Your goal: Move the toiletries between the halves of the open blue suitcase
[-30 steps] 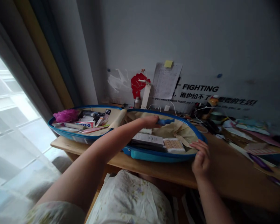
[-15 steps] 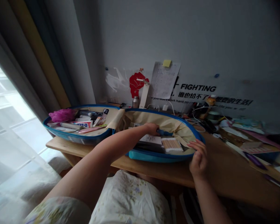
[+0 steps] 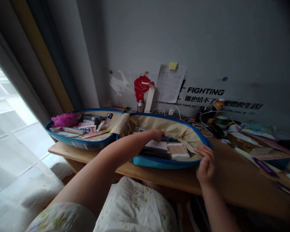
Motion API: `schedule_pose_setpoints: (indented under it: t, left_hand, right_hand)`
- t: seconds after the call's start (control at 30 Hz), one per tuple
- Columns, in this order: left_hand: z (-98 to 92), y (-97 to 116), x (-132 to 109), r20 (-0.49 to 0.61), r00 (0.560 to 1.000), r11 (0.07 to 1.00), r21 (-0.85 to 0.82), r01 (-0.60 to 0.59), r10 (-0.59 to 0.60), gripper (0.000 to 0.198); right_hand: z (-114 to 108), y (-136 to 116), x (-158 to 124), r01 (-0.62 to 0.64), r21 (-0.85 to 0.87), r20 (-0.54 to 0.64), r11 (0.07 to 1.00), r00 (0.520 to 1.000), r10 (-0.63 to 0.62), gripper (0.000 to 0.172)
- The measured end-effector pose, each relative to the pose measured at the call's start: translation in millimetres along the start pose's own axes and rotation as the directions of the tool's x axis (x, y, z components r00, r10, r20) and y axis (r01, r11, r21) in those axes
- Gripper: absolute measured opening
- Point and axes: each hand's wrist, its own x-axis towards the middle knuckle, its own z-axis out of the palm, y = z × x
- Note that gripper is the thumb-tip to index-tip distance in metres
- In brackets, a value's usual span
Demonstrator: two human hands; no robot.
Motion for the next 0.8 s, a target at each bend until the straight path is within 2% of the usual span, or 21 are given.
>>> schedule_pose_setpoints:
  t: [0.13, 0.33, 0.4, 0.5, 0.57, 0.63, 0.7, 0.8]
  left_hand:
    - [0.2, -2, 0, -0.01, 1.0, 1.0, 0.003, 0.024, -0.024, 0.049]
    - [-2.3, 3, -7, -0.045, 0.999, 1.0, 0.019, 0.016, -0.015, 0.045]
    - [-10.3, 5, -14, -0.102, 0.995, 1.0, 0.026, -0.004, 0.006, 0.048]
    - [-33.1, -2, -29, -0.24, 0.969, 0.998, 0.041, -0.051, 0.06, 0.05]
    - [-51.9, -20, -44, -0.362, 0.927, 0.995, 0.055, -0.082, 0.097, 0.043]
    - [-67.7, -52, -66, -0.489, 0.868, 0.996, 0.064, -0.063, 0.086, 0.036]
    - [-76.2, -96, -94, -0.508, 0.861, 0.997, 0.041, 0.062, -0.032, 0.034]
    - [-71.6, -168, -146, -0.45, 0.854, 0.956, 0.004, 0.295, -0.261, 0.023]
  right_hand:
    - [0, 0, 1, -0.022, 0.019, 0.001, 1.0, 1.0, 0.022, 0.039]
    - [1, 0, 1, -0.032, 0.014, -0.02, 0.999, 0.999, 0.032, 0.042]
    - [1, 1, 1, -0.029, 0.015, -0.018, 0.999, 0.999, 0.029, 0.042]
    - [0, 3, 0, -0.049, 0.021, -0.007, 0.999, 0.999, 0.049, 0.044]
    - [0, 3, 0, -0.046, 0.021, 0.0, 0.999, 0.999, 0.046, 0.043]
    - [0, 3, 1, -0.022, 0.019, 0.001, 1.0, 1.0, 0.022, 0.041]
    - [1, 2, 1, 0.0, 0.014, -0.006, 1.0, 1.0, 0.0, 0.04]
    - [2, 1, 2, 0.011, 0.003, -0.01, 1.0, 1.0, -0.01, 0.038]
